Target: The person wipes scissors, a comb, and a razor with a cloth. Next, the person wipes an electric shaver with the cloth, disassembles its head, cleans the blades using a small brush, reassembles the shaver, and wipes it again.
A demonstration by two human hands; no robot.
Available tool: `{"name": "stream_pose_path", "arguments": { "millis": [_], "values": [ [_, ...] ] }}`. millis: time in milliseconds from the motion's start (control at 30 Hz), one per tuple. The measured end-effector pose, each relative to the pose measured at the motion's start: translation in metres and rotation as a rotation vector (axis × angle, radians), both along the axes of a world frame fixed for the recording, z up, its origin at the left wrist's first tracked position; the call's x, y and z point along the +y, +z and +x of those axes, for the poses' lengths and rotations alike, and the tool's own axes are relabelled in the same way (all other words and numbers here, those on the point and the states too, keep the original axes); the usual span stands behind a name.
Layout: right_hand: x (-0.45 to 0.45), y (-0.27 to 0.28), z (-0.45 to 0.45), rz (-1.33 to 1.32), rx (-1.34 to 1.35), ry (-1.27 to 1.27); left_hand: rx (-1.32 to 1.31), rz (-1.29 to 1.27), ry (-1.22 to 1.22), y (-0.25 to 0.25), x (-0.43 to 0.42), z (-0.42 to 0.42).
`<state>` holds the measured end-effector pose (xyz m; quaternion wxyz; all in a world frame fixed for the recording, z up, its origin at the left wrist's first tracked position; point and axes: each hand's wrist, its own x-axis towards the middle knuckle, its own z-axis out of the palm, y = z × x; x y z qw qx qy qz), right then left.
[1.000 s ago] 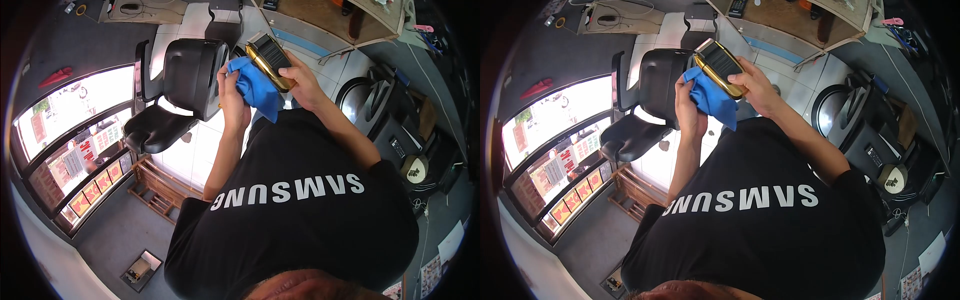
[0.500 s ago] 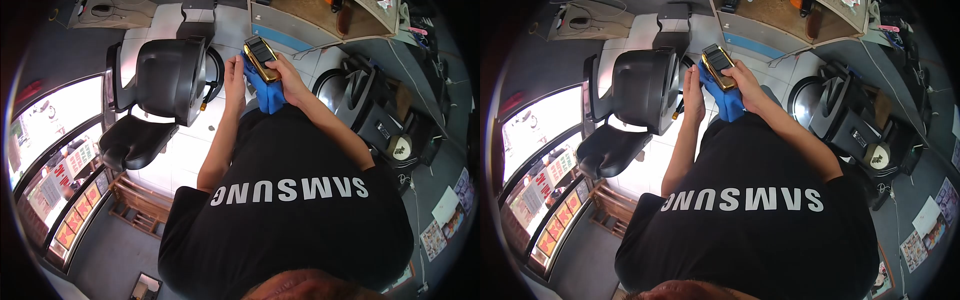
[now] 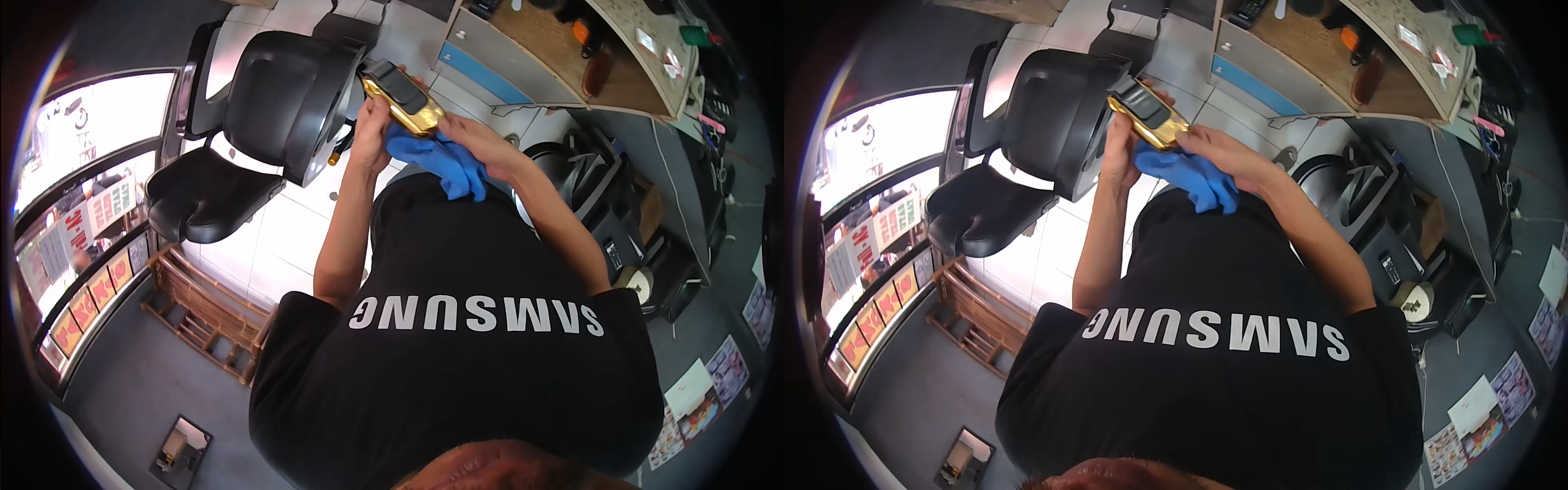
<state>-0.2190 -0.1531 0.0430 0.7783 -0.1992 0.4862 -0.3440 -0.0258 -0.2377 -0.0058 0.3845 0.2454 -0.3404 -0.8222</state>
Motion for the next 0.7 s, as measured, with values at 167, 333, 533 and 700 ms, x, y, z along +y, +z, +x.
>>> {"name": "stream_pose_path", "arguments": {
  "millis": [167,333,533,700],
  "values": [
    [0.02,-0.011,-0.026,0.041,0.038,0.012,-0.085,0.007,0.205,0.005,-0.005,0.014],
    [0.001,0.001,-0.017,-0.545,0.564,-0.098,-0.213,-0.08,0.189,0.015,-0.007,0.005],
    [-0.017,0.008,0.03,-1.044,1.119,-0.031,-0.502,-0.263,0.239,0.007,-0.012,-0.007],
    [-0.018,0.002,0.03,-1.085,1.396,0.022,-0.58,-0.158,0.211,0.028,-0.016,-0.008]
  ]
}}
